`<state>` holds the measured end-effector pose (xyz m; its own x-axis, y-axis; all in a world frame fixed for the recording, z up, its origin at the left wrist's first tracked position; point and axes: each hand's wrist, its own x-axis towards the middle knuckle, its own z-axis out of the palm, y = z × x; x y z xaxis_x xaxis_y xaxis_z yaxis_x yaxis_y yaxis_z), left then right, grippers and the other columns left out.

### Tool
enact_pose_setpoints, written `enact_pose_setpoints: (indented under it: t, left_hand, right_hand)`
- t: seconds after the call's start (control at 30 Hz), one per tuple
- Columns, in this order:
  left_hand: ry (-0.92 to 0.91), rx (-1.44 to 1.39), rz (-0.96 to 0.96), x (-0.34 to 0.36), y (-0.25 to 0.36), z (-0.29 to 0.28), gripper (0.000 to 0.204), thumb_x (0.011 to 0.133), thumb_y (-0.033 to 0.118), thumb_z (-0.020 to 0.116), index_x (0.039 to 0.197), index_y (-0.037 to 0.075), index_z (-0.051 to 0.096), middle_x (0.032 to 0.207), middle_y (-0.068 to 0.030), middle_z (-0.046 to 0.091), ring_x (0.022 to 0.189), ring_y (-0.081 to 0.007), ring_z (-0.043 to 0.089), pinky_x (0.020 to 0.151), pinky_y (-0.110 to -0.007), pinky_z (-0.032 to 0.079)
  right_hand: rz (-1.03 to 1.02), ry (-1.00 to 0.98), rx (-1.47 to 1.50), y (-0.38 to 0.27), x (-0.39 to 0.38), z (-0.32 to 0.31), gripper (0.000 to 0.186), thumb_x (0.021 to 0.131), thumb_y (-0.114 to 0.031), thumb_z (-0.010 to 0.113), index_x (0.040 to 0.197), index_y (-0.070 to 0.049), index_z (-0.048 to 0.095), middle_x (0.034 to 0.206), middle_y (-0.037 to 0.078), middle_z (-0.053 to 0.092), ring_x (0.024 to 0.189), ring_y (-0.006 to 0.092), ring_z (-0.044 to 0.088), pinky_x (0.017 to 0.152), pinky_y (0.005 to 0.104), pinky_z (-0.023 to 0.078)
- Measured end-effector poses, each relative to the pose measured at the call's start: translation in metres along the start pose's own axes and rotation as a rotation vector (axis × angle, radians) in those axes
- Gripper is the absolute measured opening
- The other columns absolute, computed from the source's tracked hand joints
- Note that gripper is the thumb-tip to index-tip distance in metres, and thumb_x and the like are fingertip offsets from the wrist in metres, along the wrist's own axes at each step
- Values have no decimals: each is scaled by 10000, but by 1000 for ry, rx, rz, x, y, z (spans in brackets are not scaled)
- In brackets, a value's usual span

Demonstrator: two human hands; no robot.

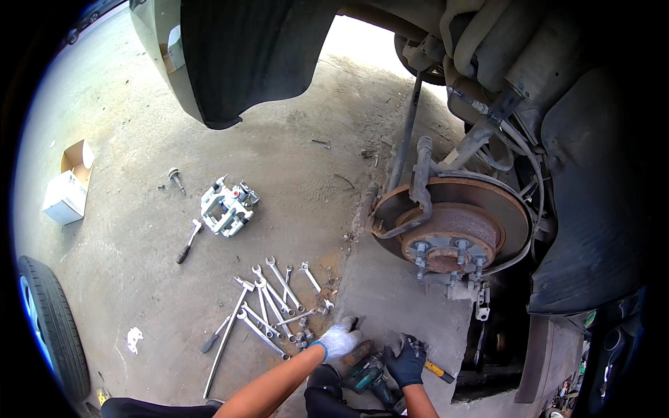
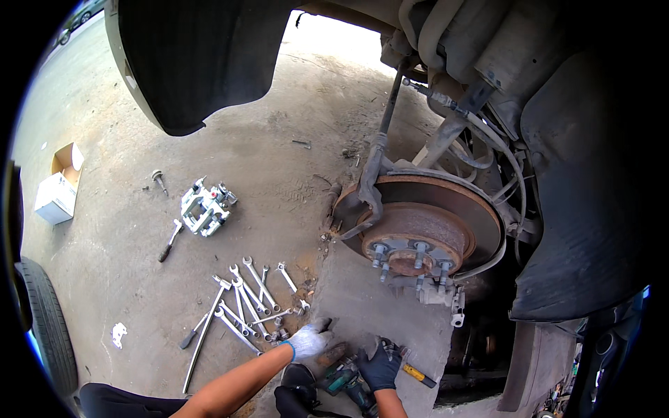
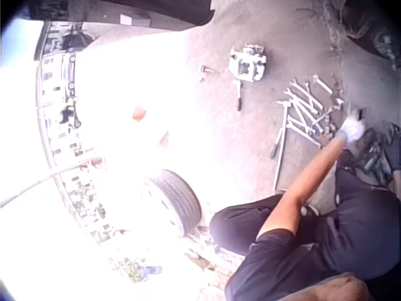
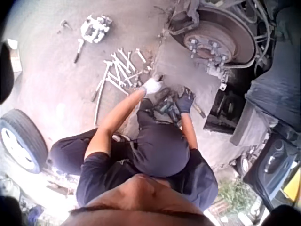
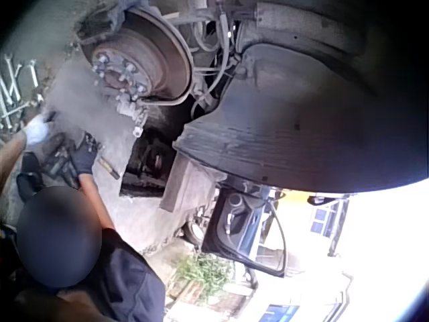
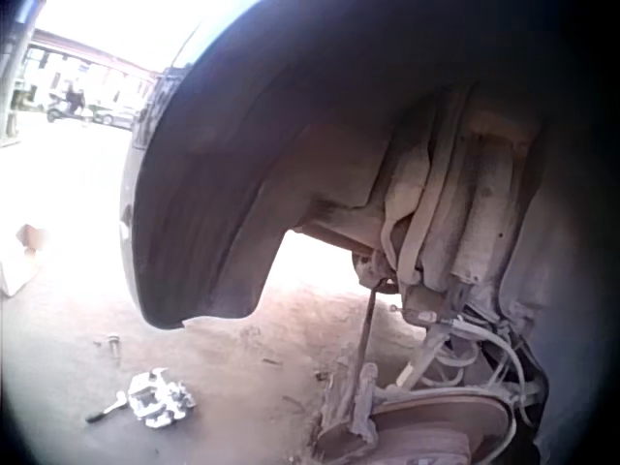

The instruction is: The person removes the brake caliper from the rear wheel hub of a black sedan using wrenches and a power drill. They detach the brake hose, remove the caliper assembly, and set it aside on the ground next to other tools.

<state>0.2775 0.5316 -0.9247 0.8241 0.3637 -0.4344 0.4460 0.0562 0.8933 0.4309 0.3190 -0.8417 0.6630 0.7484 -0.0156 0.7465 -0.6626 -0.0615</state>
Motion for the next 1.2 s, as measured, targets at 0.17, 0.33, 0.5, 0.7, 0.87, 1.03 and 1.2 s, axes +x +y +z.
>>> enact_pose_setpoints:
  t: [0.17,0.33,0.5,0.7,0.87,1.03,1.2]
  left_hand:
    - [176,-73,-20,-17,31,-36,615,1071,384,643,1526,-29,659,1487,-318,716,1424,-459,676,1226,-483,510]
    - [465,327,-325,-54,22,-173,420,966,301,650,1221,14,821,1234,-287,814,1167,-461,791,1056,-522,621]
    - [212,816,-770,-142,-6,-263,406,915,313,757,1208,64,888,1312,-241,822,1238,-395,802,1061,-475,645]
    - [226,843,-862,-189,-67,-234,424,967,268,713,1322,57,810,1389,-219,802,1299,-379,781,1081,-480,632]
    - [388,752,-723,-204,-87,-235,360,1009,245,666,1272,13,750,1237,-294,810,1173,-439,800,1018,-532,636]
    - [493,348,-118,-190,15,-238,271,1117,161,555,1298,10,688,911,-209,754,846,-376,768,782,-503,613]
    - [262,166,149,-163,173,-181,345,1200,260,542,1416,20,663,949,-196,772,801,-348,789,747,-479,608]
  right_hand:
    - [52,-28,26,0,-3,-15,591,901,-421,835,1340,-33,757,1309,230,755,1264,448,682,1136,567,504]
    - [-38,1,112,-46,2,-21,569,908,-379,817,1363,-43,754,1386,204,730,1292,434,664,1171,567,479]
    - [-219,10,238,-88,17,-13,568,913,-366,826,1375,-48,743,1377,187,737,1297,415,667,1148,559,490]
    - [-324,19,372,-137,44,-9,575,916,-363,859,1376,-38,742,1347,181,748,1275,408,673,1121,549,503]
    - [-453,77,494,-168,71,-66,513,949,-299,857,1384,-46,756,1366,168,748,1260,385,691,1087,513,536]
    - [-419,115,781,-179,91,-115,428,982,-210,857,1369,-47,774,1300,179,786,1160,397,742,1037,483,588]
    - [-295,-193,1350,-201,107,-156,306,1103,-104,740,1389,2,768,1312,143,813,1225,203,763,1021,363,595]
